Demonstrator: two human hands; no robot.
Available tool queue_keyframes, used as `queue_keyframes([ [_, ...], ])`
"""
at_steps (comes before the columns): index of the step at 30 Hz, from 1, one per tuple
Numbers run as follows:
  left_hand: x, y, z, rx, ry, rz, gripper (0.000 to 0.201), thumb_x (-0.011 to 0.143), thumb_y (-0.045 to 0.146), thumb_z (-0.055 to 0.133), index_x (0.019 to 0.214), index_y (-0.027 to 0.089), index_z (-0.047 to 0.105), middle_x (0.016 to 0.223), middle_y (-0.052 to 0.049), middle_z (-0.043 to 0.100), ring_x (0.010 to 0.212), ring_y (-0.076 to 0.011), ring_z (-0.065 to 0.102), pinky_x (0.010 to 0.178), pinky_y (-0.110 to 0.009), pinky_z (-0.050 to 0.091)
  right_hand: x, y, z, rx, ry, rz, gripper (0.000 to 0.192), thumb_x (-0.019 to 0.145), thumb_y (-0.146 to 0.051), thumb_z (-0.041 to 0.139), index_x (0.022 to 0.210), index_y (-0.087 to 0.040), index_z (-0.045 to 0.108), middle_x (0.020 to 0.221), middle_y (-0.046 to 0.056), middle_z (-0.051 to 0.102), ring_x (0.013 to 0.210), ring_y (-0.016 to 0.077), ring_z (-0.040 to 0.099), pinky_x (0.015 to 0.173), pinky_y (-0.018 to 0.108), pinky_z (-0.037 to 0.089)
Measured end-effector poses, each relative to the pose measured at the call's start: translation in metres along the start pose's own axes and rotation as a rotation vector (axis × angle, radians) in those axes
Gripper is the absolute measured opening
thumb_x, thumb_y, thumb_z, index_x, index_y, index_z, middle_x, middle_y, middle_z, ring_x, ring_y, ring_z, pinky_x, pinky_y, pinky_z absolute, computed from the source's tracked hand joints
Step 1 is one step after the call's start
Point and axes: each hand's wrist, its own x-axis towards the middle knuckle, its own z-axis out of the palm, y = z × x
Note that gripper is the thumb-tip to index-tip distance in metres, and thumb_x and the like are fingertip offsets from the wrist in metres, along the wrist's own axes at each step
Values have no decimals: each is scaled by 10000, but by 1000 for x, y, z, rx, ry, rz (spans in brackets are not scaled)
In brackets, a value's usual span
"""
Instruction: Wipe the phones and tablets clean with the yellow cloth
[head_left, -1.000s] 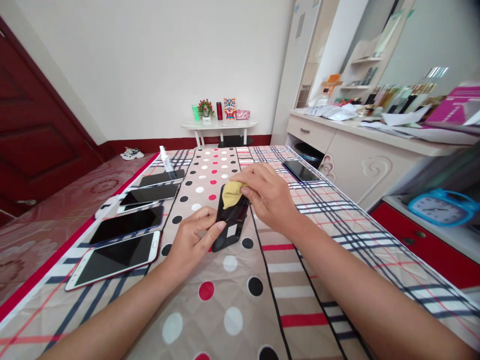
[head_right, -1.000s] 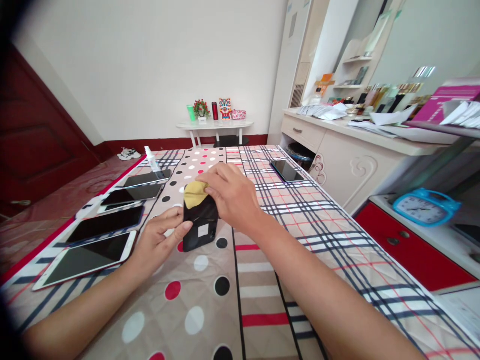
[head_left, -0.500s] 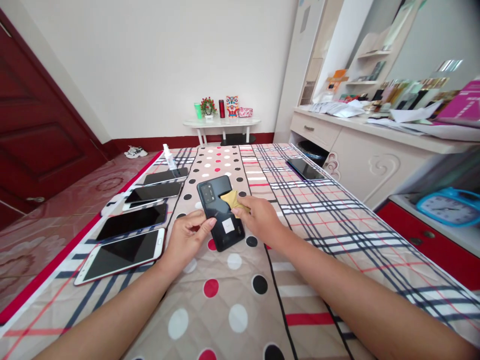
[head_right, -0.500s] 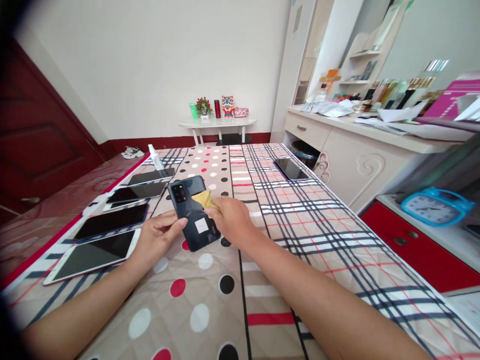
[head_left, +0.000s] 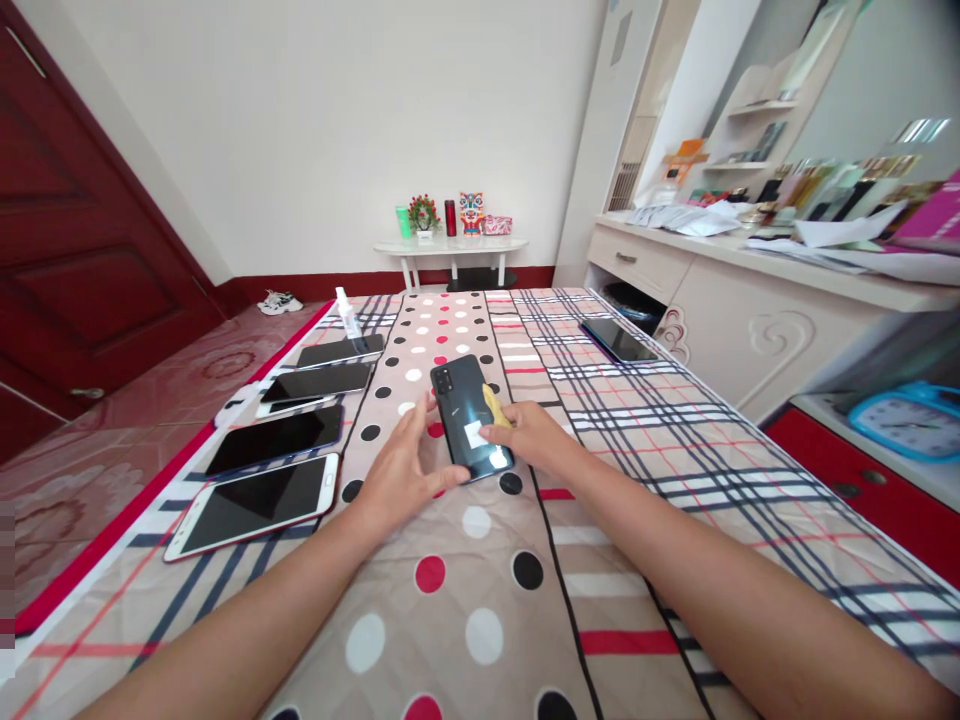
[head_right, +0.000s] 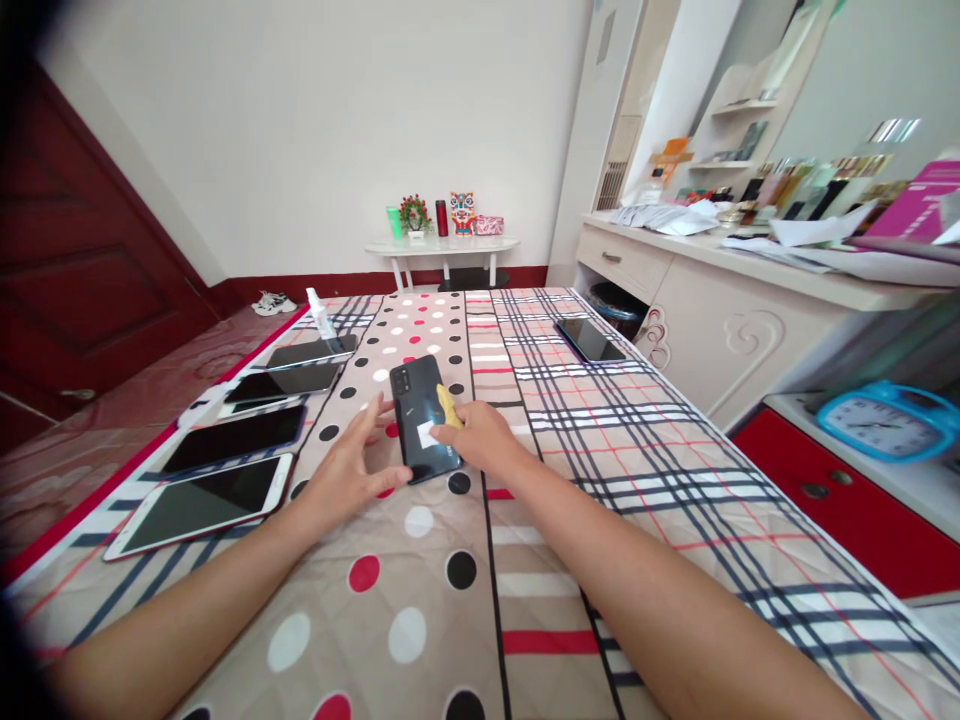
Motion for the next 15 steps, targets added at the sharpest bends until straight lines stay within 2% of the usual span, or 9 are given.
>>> queue_keyframes([
  [3,-1,4,2,176,-135,89,1163,615,567,779,1516,248,117,1549,-155,241,1392,-355,287,1102,-534,305,4,4,-2,-3,54,73,310,780,-431,584,630,-160,565,530,-20,497,501,100,448,484,222,278],
  [7,1,8,1,249,-174,104,1097,646,614,735,1512,272,155,1592,-132,100,1436,-344,195,1129,-514,279,4,0,-10,-91,-10,25,353,827,-443,541,623,-157,570,529,-7,521,510,109,478,494,225,299],
  [10,4,7,0,286,-197,120,1037,663,643,704,1500,269,218,1593,-137,85,1440,-343,185,1128,-512,275,-2,-13,-14,-317,-87,-70,386,877,-443,487,671,-147,622,637,40,616,599,145,553,556,243,356],
  [13,5,8,1,312,-242,108,1046,669,677,672,1503,247,211,1580,-159,143,1436,-339,200,1130,-517,263,-14,-28,-7,-650,0,-94,380,911,-415,456,767,-140,675,769,113,678,751,213,618,655,287,399],
  [15,4,8,2,309,-255,76,1069,667,682,669,1509,226,193,1569,-179,171,1438,-338,194,1133,-519,252,-22,-35,0,-794,63,-103,338,917,-370,470,814,-137,692,816,153,685,835,253,631,716,327,410],
])
